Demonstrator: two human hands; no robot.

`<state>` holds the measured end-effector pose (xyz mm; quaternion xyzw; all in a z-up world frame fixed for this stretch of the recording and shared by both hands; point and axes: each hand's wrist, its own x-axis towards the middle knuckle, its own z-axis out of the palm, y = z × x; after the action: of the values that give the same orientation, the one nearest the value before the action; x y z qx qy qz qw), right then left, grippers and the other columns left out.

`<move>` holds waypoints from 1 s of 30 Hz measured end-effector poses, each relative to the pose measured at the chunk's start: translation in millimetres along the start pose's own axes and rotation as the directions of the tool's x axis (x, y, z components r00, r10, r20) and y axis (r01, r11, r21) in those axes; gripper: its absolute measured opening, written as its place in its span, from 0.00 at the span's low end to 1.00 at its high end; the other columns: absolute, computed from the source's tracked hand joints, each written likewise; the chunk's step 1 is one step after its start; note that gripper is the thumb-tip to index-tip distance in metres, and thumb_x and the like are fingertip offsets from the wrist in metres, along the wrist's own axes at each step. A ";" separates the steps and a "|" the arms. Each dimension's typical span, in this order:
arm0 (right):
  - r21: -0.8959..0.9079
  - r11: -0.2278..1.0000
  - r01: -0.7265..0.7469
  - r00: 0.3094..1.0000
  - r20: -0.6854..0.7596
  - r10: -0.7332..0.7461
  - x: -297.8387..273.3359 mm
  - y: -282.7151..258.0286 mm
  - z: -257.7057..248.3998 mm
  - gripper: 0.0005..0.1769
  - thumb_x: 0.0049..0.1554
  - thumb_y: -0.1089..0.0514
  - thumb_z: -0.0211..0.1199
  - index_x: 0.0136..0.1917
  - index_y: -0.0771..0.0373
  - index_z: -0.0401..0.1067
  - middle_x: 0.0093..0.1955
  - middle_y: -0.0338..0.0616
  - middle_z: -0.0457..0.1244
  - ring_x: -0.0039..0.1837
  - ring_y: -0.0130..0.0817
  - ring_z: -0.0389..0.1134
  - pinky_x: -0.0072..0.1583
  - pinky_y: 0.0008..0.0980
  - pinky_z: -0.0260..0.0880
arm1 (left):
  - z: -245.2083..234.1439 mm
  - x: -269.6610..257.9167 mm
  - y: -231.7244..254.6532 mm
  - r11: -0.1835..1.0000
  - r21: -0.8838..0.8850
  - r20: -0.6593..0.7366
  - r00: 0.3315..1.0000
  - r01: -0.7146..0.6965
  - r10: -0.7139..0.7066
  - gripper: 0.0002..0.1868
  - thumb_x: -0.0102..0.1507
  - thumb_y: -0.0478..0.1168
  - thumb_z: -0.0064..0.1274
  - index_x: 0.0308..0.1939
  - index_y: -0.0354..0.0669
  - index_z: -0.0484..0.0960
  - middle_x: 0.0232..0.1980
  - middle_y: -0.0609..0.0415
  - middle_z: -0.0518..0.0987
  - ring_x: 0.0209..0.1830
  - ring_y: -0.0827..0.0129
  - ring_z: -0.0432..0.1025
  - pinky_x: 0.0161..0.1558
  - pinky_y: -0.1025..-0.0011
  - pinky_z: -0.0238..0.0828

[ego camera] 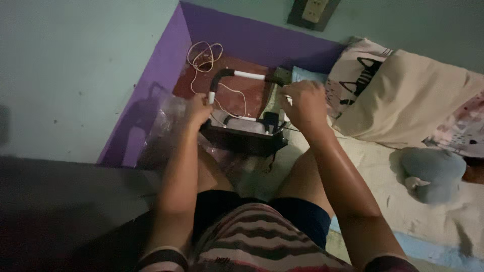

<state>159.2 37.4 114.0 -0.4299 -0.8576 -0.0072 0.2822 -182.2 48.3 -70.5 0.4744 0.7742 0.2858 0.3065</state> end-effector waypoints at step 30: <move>0.524 0.845 0.106 0.940 0.225 -0.257 140.3 17.3 194.1 0.20 0.65 0.55 0.58 0.67 0.62 0.72 0.67 0.54 0.66 0.65 0.51 0.68 0.65 0.45 0.67 | 0.1 -1.7 27.1 0.635 -0.695 -0.166 0.935 -0.336 0.313 0.31 0.64 0.21 0.49 0.72 0.38 0.70 0.74 0.49 0.73 0.73 0.62 0.68 0.67 0.68 0.64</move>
<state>13.2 200.7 15.6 -0.2536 -0.8981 0.2527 0.2556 -166.3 57.2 -50.3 0.4447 0.5086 0.6204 0.3983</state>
